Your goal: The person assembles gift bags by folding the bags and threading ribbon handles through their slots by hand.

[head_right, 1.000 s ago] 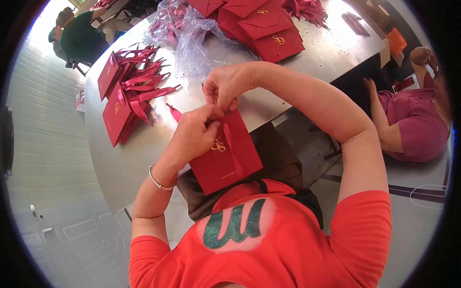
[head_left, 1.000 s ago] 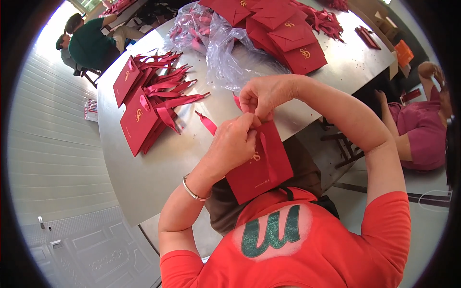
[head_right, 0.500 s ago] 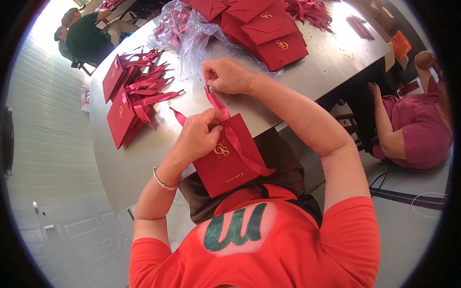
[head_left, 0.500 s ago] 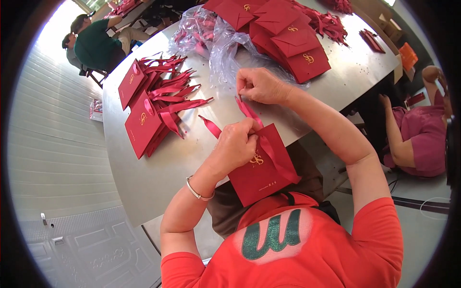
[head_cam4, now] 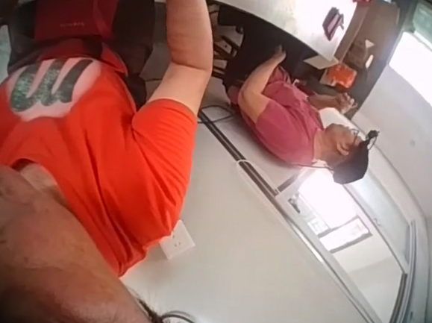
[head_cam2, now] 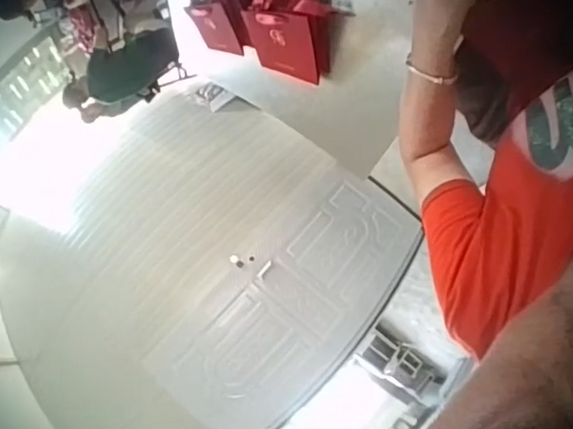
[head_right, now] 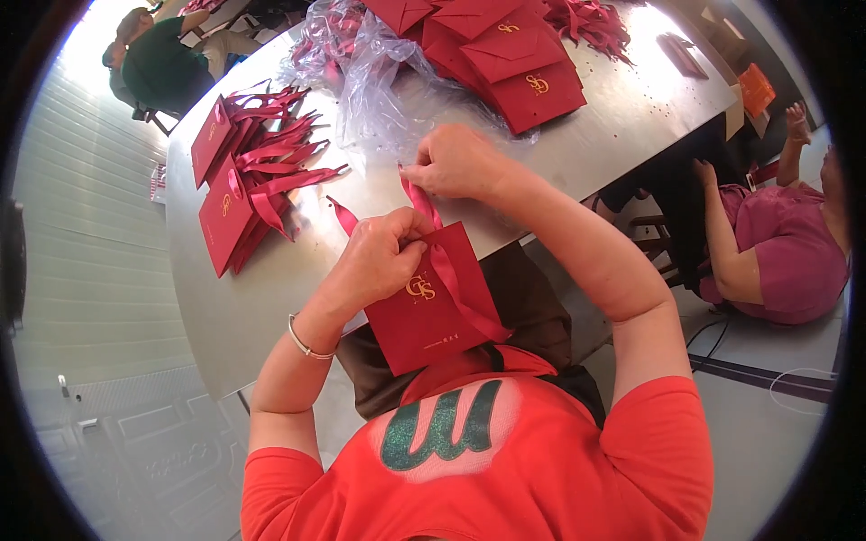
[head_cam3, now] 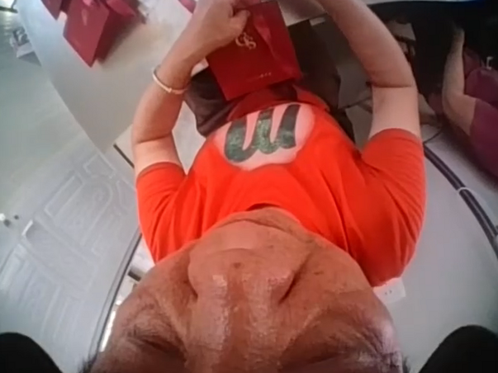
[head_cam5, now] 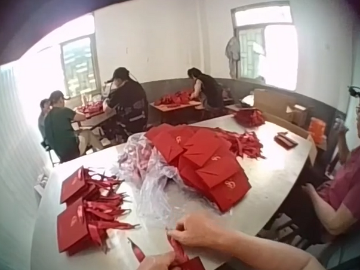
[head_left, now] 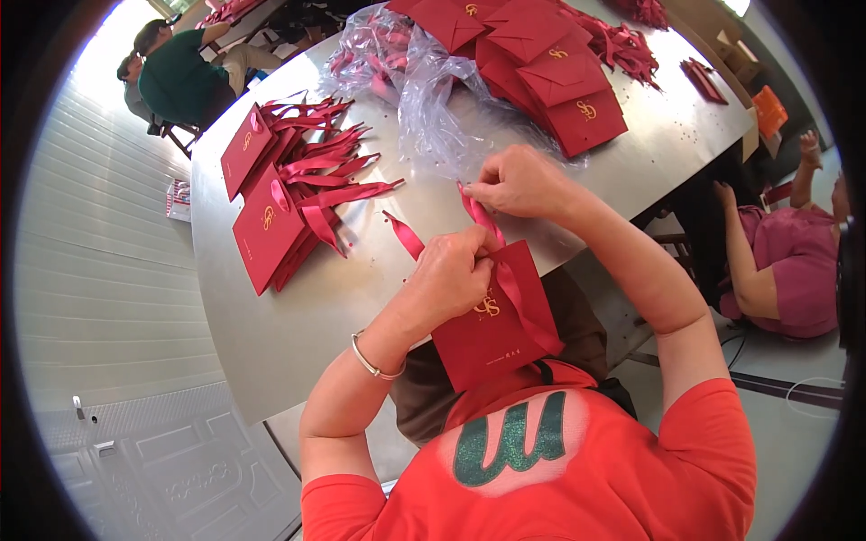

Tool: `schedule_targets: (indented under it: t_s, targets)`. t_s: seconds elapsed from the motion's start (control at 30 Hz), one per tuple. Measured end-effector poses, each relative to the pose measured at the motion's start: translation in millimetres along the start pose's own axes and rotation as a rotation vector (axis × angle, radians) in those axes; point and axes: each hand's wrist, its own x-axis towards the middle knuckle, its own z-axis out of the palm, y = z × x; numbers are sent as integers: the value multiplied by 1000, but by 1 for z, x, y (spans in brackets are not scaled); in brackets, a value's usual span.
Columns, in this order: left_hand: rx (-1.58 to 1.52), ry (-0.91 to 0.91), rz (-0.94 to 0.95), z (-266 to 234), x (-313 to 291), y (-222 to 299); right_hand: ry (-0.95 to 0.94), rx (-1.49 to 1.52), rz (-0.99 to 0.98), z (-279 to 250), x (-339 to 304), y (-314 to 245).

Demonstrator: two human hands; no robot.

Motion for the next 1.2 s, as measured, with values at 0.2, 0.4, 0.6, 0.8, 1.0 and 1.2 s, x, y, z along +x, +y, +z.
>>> schedule_targets:
  t_s: [0.2,0.4,0.6,0.8,1.0,1.2]
  targets:
    - [-17,-17,-18,0,0,-1,-1,128,113,11,6,2]
    - [11,18,42,0,2,-5,47,457,168,25,14,19]
    - [-9,18,45,0,1,-3,105,460,157,31,18,14]
    - [-22,-6,11,0,0,-1,127,359,97,30,12,13]
    - [-69,-5,-14,-7,3,-10,347,294,-295,6,-48,-2]
    - [-243,-145,-186,-20,9,-15,259,-29,-677,1,-117,3]
